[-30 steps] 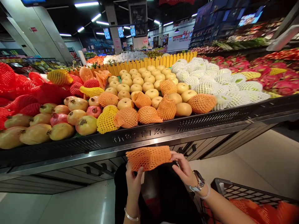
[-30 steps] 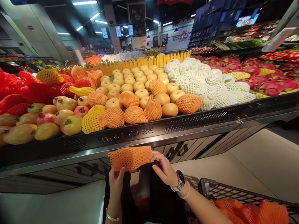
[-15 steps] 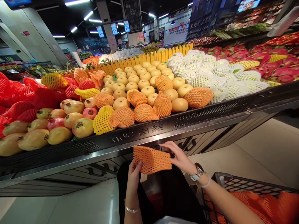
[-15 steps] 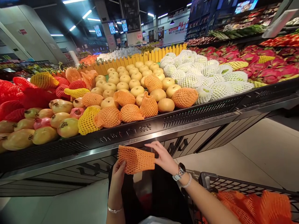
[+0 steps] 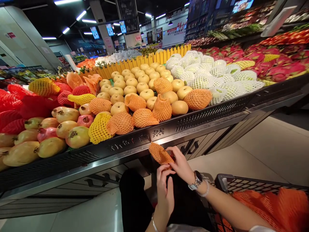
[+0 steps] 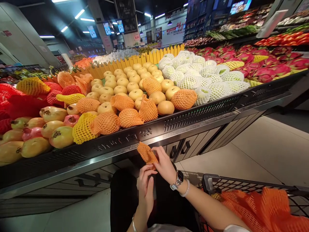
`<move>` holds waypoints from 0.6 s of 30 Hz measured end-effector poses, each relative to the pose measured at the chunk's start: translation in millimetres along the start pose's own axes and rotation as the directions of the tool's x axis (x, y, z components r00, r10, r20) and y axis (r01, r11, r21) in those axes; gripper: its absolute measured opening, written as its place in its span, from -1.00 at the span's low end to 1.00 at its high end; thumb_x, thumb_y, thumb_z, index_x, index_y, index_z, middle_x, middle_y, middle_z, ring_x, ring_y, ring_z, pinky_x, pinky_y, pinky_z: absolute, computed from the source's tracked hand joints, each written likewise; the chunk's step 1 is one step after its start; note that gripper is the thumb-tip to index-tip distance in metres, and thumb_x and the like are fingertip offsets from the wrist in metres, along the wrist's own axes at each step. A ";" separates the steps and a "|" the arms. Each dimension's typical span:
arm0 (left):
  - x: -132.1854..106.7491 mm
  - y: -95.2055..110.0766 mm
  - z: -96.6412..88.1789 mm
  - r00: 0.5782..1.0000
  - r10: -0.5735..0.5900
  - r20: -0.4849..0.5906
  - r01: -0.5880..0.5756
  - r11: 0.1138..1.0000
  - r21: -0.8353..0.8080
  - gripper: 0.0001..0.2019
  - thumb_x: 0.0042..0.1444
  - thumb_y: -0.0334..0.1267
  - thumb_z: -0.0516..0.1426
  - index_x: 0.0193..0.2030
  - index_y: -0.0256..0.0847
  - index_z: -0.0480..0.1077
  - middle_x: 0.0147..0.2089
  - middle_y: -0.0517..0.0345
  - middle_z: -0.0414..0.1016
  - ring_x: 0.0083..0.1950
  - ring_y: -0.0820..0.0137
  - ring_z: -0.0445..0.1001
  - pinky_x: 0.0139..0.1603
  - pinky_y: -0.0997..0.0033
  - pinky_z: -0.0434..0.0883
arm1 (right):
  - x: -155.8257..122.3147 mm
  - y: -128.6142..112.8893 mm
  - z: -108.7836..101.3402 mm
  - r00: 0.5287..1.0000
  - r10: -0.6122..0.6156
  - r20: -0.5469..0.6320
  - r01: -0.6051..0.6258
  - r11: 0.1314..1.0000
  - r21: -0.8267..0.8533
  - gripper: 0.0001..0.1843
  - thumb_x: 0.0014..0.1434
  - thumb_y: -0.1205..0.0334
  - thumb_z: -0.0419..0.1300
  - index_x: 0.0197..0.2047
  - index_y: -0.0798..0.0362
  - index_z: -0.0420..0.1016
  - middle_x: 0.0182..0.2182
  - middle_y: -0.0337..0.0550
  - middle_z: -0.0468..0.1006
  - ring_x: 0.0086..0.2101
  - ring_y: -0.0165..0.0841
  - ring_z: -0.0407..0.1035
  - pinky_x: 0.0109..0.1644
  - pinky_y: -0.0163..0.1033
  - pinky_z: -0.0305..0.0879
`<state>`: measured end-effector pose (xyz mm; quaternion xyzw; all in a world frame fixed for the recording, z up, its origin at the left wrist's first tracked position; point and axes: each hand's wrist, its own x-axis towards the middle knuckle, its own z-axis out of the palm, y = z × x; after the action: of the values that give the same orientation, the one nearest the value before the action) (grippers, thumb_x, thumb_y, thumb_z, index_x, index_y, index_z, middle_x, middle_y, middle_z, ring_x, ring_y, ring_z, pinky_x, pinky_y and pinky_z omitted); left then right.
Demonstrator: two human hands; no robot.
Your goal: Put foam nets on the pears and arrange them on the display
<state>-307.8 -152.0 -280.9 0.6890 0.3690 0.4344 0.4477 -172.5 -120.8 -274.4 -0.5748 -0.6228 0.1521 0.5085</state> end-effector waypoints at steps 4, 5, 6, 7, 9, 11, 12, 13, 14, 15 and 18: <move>-0.2 -17.8 5.0 0.994 -0.100 -0.047 0.103 0.993 0.060 -0.68 0.28 -0.19 -0.08 0.00 -0.20 0.41 0.17 -0.11 0.37 0.23 0.16 0.32 0.28 0.09 0.24 | -7.2 -10.7 -0.7 0.994 -0.074 -0.079 0.079 0.995 0.064 -0.69 0.07 0.52 0.06 -0.17 -0.01 0.36 -0.39 -0.22 0.36 -0.40 -0.36 0.31 -0.37 -0.29 0.31; -2.6 -22.4 5.8 0.990 -0.123 -0.062 0.126 0.991 0.053 -0.67 0.27 -0.16 -0.07 0.02 -0.22 0.39 0.16 -0.13 0.39 0.21 0.15 0.35 0.26 0.08 0.27 | -9.5 -14.4 -1.3 0.986 -0.144 -0.083 0.149 0.987 0.054 -0.72 0.10 0.51 0.05 -0.17 -0.02 0.36 -0.38 -0.20 0.38 -0.39 -0.35 0.32 -0.36 -0.27 0.31; -5.3 -26.5 6.3 0.986 -0.144 -0.088 0.148 0.988 0.036 -0.65 0.26 -0.12 -0.07 0.02 -0.23 0.38 0.13 -0.15 0.42 0.17 0.14 0.38 0.23 0.08 0.30 | -11.6 -18.0 -1.9 0.970 -0.230 -0.084 0.233 0.972 0.031 -0.74 0.13 0.49 0.04 -0.17 -0.02 0.37 -0.37 -0.19 0.41 -0.37 -0.33 0.33 -0.33 -0.24 0.32; -7.7 -30.0 6.4 0.979 -0.164 -0.117 0.166 0.986 0.010 -0.63 0.25 -0.07 -0.07 0.02 -0.24 0.38 0.09 -0.16 0.45 0.13 0.14 0.42 0.19 0.09 0.34 | -13.6 -21.4 -2.6 0.946 -0.315 -0.079 0.316 0.949 0.002 -0.75 0.16 0.48 0.04 -0.17 -0.03 0.37 -0.37 -0.17 0.43 -0.36 -0.31 0.33 -0.30 -0.20 0.33; -10.0 -35.1 4.6 0.968 -0.182 -0.170 0.177 0.983 -0.046 -0.57 0.23 0.02 -0.05 0.03 -0.24 0.36 0.04 -0.16 0.48 0.06 0.15 0.45 0.12 0.11 0.39 | -16.4 -26.5 -3.3 0.892 -0.449 -0.050 0.447 0.893 -0.050 -0.78 0.20 0.44 0.04 -0.14 -0.03 0.37 -0.37 -0.15 0.45 -0.34 -0.28 0.32 -0.27 -0.15 0.33; -8.3 -37.8 -0.4 0.969 -0.162 -0.185 0.149 0.985 -0.083 -0.54 0.21 0.07 -0.03 0.02 -0.26 0.37 0.01 -0.16 0.50 0.03 0.15 0.47 0.09 0.14 0.40 | -17.4 -29.0 -2.2 0.866 -0.500 0.009 0.499 0.863 -0.078 -0.80 0.23 0.42 0.03 -0.12 -0.01 0.36 -0.38 -0.13 0.45 -0.33 -0.28 0.31 -0.26 -0.16 0.34; -6.4 -38.2 -3.8 0.970 -0.145 -0.192 0.128 0.987 -0.100 -0.54 0.20 0.08 -0.01 -0.01 -0.27 0.40 -0.03 -0.15 0.52 0.01 0.15 0.49 0.08 0.15 0.41 | -17.3 -29.4 -0.8 0.866 -0.498 0.052 0.501 0.861 -0.087 -0.80 0.24 0.43 0.02 -0.12 0.01 0.35 -0.37 -0.12 0.45 -0.32 -0.28 0.31 -0.26 -0.17 0.35; -4.0 -37.9 -7.5 0.968 -0.135 -0.210 0.111 0.986 -0.122 -0.56 0.19 0.07 0.01 -0.07 -0.27 0.43 -0.06 -0.14 0.54 -0.02 0.16 0.50 0.05 0.16 0.42 | -16.9 -29.5 0.9 0.871 -0.482 0.095 0.490 0.866 -0.101 -0.79 0.24 0.45 0.00 -0.12 0.02 0.34 -0.36 -0.11 0.44 -0.32 -0.28 0.30 -0.26 -0.17 0.35; -1.5 -36.8 -11.3 0.958 -0.137 -0.252 0.099 0.983 -0.156 -0.59 0.18 0.05 0.03 -0.11 -0.27 0.46 -0.10 -0.11 0.55 -0.04 0.17 0.51 0.03 0.19 0.43 | -16.3 -29.5 2.8 0.879 -0.458 0.134 0.473 0.873 -0.120 -0.78 0.23 0.47 -0.02 -0.12 0.04 0.33 -0.35 -0.10 0.44 -0.31 -0.27 0.30 -0.26 -0.18 0.36; 1.0 -35.0 -14.8 0.936 -0.151 -0.318 0.087 0.975 -0.206 -0.62 0.17 0.02 0.06 -0.13 -0.25 0.47 -0.12 -0.07 0.56 -0.06 0.19 0.52 -0.01 0.23 0.44 | -15.8 -29.4 4.8 0.886 -0.433 0.166 0.456 0.879 -0.138 -0.76 0.23 0.48 -0.03 -0.11 0.05 0.32 -0.34 -0.09 0.43 -0.31 -0.27 0.29 -0.27 -0.17 0.36; 7.1 -29.2 -21.6 0.815 -0.235 -0.529 -0.001 0.913 -0.408 -0.70 0.09 -0.08 0.15 -0.07 -0.16 0.44 -0.13 0.06 0.56 -0.10 0.28 0.52 -0.09 0.36 0.46 | -16.6 -30.3 10.2 0.882 -0.437 0.175 0.460 0.879 -0.122 -0.73 0.21 0.50 -0.06 -0.08 0.05 0.29 -0.35 -0.11 0.41 -0.33 -0.28 0.27 -0.30 -0.19 0.35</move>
<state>-328.9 -129.7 -301.5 0.4007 0.4337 0.6549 0.4717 -200.7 -140.1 -262.9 -0.4412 -0.7841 0.0199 0.4361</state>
